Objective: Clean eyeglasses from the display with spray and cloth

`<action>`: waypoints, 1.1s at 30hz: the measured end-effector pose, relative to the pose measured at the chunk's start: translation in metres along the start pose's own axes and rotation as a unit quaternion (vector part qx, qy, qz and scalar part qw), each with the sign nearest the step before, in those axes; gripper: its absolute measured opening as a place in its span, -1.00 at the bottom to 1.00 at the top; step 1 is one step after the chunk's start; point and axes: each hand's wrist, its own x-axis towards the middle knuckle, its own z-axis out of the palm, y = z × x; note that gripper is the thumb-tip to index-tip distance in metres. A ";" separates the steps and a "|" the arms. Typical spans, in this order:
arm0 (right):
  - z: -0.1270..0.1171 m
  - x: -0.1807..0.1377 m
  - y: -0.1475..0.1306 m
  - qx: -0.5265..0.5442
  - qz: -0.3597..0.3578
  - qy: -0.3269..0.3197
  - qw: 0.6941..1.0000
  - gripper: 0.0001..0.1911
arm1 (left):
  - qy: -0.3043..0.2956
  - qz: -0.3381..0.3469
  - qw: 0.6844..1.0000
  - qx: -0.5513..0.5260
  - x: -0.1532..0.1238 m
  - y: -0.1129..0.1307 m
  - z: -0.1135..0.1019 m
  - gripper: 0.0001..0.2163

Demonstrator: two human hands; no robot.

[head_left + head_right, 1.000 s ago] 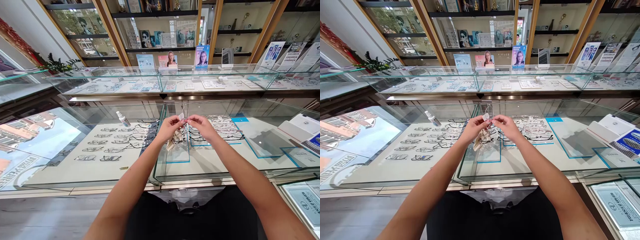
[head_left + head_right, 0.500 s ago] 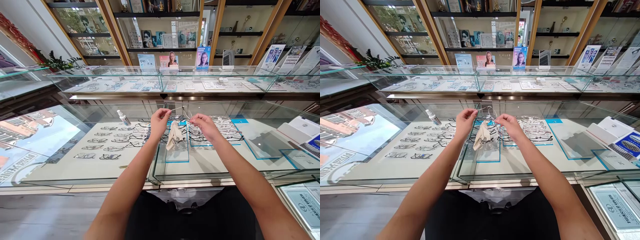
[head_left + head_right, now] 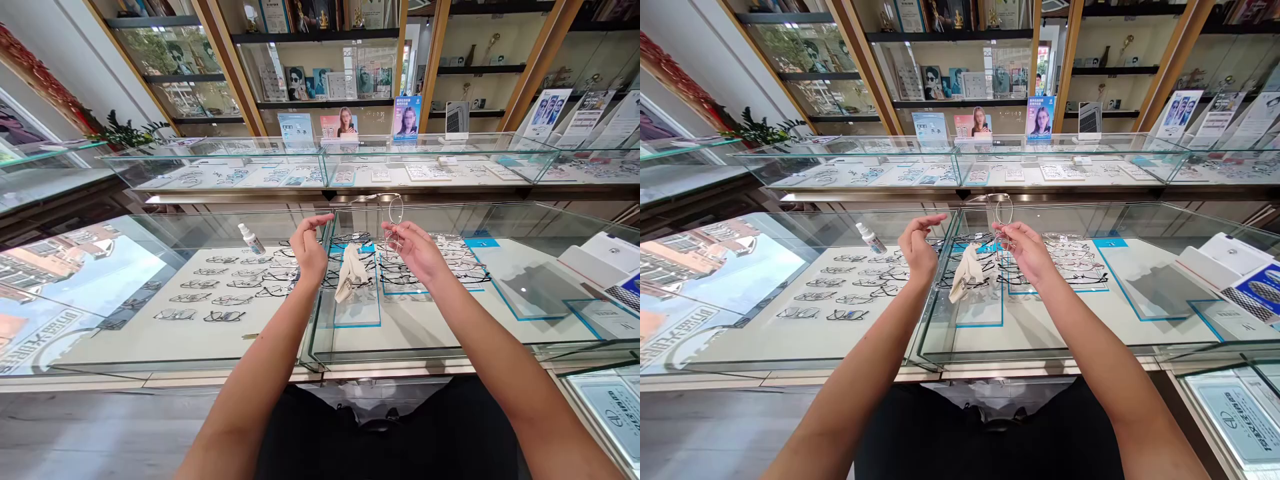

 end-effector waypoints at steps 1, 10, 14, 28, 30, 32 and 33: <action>0.000 0.000 -0.001 0.005 -0.006 -0.004 1.000 -0.62 | -0.008 -0.001 1.000 -0.018 -0.001 0.001 0.000 -0.71; 0.006 -0.006 -0.009 0.067 0.000 -0.064 0.996 -0.57 | -0.188 0.121 0.971 0.079 -0.012 0.010 0.002 -0.69; 0.009 -0.010 -0.009 0.052 0.008 -0.094 0.994 -0.57 | -0.259 0.213 0.928 0.160 -0.022 0.021 0.008 -0.67; 0.007 -0.010 -0.010 0.125 0.006 -0.099 0.987 -0.75 | -0.277 0.247 0.903 0.215 -0.031 0.022 0.008 -0.80; 0.006 -0.010 -0.010 0.125 0.003 -0.097 0.987 -0.75 | -0.275 0.247 0.906 0.208 -0.034 0.022 0.009 -0.80; 0.006 -0.010 -0.010 0.126 0.001 -0.094 0.988 -0.75 | -0.278 0.248 0.906 0.201 -0.035 0.022 0.011 -0.79; 0.005 -0.009 -0.011 0.130 0.000 -0.093 0.987 -0.74 | -0.280 0.248 0.905 0.203 -0.033 0.022 0.011 -0.79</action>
